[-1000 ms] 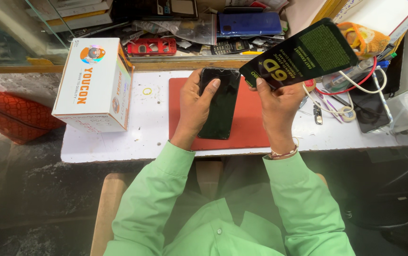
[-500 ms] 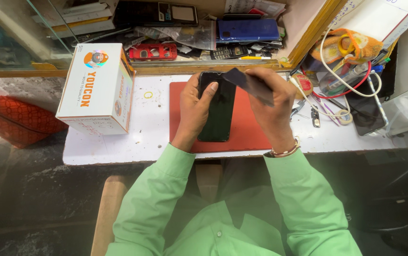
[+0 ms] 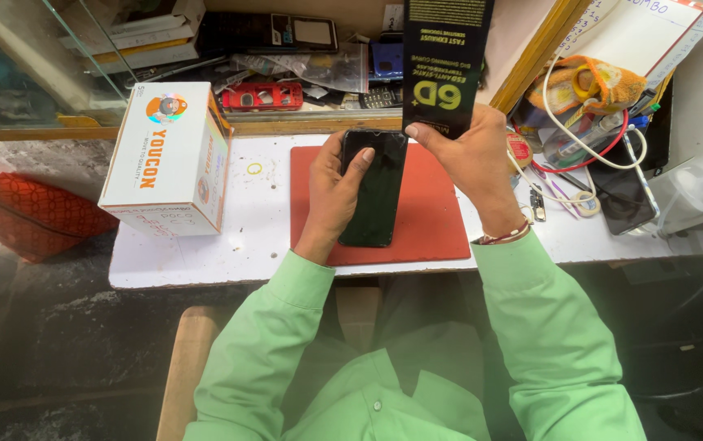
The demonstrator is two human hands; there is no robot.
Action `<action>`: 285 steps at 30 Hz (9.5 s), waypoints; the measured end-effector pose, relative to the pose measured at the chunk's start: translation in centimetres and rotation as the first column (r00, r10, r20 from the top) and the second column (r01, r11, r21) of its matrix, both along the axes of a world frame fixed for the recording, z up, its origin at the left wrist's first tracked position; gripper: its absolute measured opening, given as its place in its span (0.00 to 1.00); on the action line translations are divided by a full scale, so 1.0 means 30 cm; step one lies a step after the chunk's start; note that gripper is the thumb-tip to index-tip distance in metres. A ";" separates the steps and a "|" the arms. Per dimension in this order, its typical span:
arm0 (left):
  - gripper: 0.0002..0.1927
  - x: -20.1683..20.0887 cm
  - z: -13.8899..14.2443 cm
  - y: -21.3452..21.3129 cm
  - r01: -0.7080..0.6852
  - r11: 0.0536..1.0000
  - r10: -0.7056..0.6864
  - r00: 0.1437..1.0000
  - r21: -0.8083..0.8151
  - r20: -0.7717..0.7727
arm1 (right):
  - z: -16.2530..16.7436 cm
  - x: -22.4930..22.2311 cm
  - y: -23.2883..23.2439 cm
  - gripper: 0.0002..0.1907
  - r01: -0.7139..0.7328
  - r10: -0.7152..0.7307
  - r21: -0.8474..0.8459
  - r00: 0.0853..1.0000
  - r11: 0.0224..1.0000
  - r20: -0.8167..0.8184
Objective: The person removes a screen protector from a smartphone, cleans the device with a cloth, and uses a heat gun to warm the screen. The person then disassembles the phone, removes the motherboard, and places it on the workbench.
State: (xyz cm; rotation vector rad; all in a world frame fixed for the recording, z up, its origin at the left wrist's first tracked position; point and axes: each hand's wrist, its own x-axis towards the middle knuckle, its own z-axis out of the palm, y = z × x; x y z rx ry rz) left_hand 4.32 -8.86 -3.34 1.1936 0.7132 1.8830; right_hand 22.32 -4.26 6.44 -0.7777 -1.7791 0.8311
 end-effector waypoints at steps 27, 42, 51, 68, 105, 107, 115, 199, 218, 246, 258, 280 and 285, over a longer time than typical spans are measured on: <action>0.16 -0.069 0.010 -0.291 -0.002 0.985 0.017 0.996 -0.173 0.087 | -0.029 0.273 -0.431 0.13 0.372 -0.390 0.155 0.722 0.915 0.572; 0.09 -0.170 -0.019 -0.359 -0.050 0.989 0.036 0.994 -0.140 -0.106 | -0.481 -0.128 -0.384 0.14 0.057 -0.062 -0.154 0.998 0.986 -0.033; 0.11 -0.245 -0.074 -0.161 -0.099 0.991 0.086 0.986 -0.086 -0.141 | -0.315 -0.264 -0.217 0.12 -0.151 0.049 -0.106 0.766 0.983 -0.641; 0.12 -0.237 0.028 -0.181 -0.171 0.984 0.161 0.972 -0.045 -0.171 | -0.214 -0.343 -0.235 0.04 0.059 -0.088 -0.073 0.863 0.996 -0.497; 0.13 -0.249 0.034 -0.131 -0.240 0.971 0.233 0.944 -0.002 -0.234 | -0.173 -0.330 -0.132 0.07 -0.089 0.052 -0.059 0.887 0.994 -0.458; 0.13 -0.261 0.032 -0.129 -0.235 0.972 0.227 0.944 -0.006 -0.239 | -0.181 -0.338 -0.135 0.06 -0.075 0.048 -0.041 0.887 0.996 -0.459; 0.11 -0.285 0.043 -0.126 -0.260 0.965 0.252 0.953 -0.031 -0.168 | -0.162 -0.329 -0.137 0.13 0.011 -0.090 -0.173 0.887 0.985 -0.453; 0.14 -0.287 0.001 -0.073 0.001 0.999 -0.006 0.992 0.040 0.123 | -0.083 -0.371 -0.201 0.02 0.159 -0.154 0.250 0.987 0.955 -0.040; 0.14 -0.285 0.015 -0.087 -0.053 0.998 0.051 0.997 0.036 0.062 | -0.068 -0.380 -0.194 0.02 0.148 -0.153 0.322 0.988 0.935 -0.012; 0.14 -0.279 0.034 -0.094 -0.085 0.996 0.085 0.996 0.015 -0.014 | 0.130 -0.305 -0.010 0.05 -0.214 0.318 -0.445 0.932 0.870 0.174; 0.15 -0.281 0.034 -0.095 -0.060 0.998 0.060 0.998 0.025 0.001 | 0.178 -0.303 0.037 0.06 -0.187 0.373 -0.565 0.898 0.804 0.233; 0.14 -0.282 0.041 -0.100 -0.091 0.995 0.091 0.996 0.044 -0.014 | 0.021 -0.329 -0.163 0.04 0.042 -0.160 0.398 0.950 0.916 0.269; 0.15 -0.282 0.040 -0.096 -0.074 0.997 0.075 0.997 0.013 -0.002 | 0.037 -0.316 -0.135 0.04 -0.001 -0.055 0.187 0.956 0.982 0.290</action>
